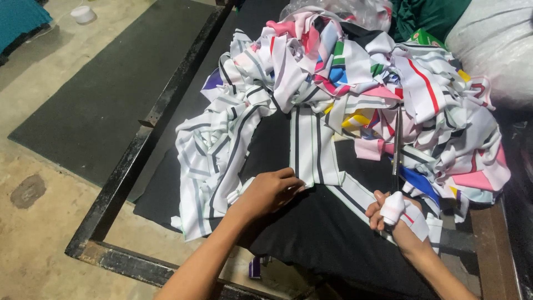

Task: The person is cutting strips of fabric from a pile of scraps using a pair of scissors on a work table.

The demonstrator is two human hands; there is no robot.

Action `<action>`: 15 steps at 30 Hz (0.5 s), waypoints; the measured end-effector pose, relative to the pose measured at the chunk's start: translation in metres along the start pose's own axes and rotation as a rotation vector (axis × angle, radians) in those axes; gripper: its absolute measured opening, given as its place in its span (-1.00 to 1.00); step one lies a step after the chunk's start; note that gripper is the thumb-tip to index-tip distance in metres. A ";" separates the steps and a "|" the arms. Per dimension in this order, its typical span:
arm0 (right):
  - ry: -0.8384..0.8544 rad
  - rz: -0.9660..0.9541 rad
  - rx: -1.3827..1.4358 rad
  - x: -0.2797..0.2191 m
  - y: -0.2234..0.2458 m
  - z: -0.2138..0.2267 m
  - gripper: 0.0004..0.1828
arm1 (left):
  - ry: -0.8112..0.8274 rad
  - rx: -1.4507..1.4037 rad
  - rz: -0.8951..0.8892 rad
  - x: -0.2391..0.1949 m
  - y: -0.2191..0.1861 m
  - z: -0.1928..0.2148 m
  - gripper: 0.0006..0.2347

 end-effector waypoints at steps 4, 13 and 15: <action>0.006 -0.003 -0.057 -0.005 -0.007 0.013 -0.69 | 0.025 -0.005 -0.003 -0.004 0.005 0.000 -0.88; -0.086 -0.133 -0.319 -0.016 0.012 0.039 -0.75 | 0.064 -0.027 -0.047 0.003 0.000 0.013 -0.71; -0.084 -0.151 -0.416 -0.027 0.016 0.036 -0.65 | 0.067 -0.040 -0.052 -0.003 0.000 0.004 -0.60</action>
Point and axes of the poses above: each hand's wrist, its own x-axis towards the middle knuckle, its own z-axis out of the back of the hand, y = z × x, the point moved 3 cm from there along x, towards the middle knuckle, and after that the axes turned 6 degrees about z, right-handed, at the moved point
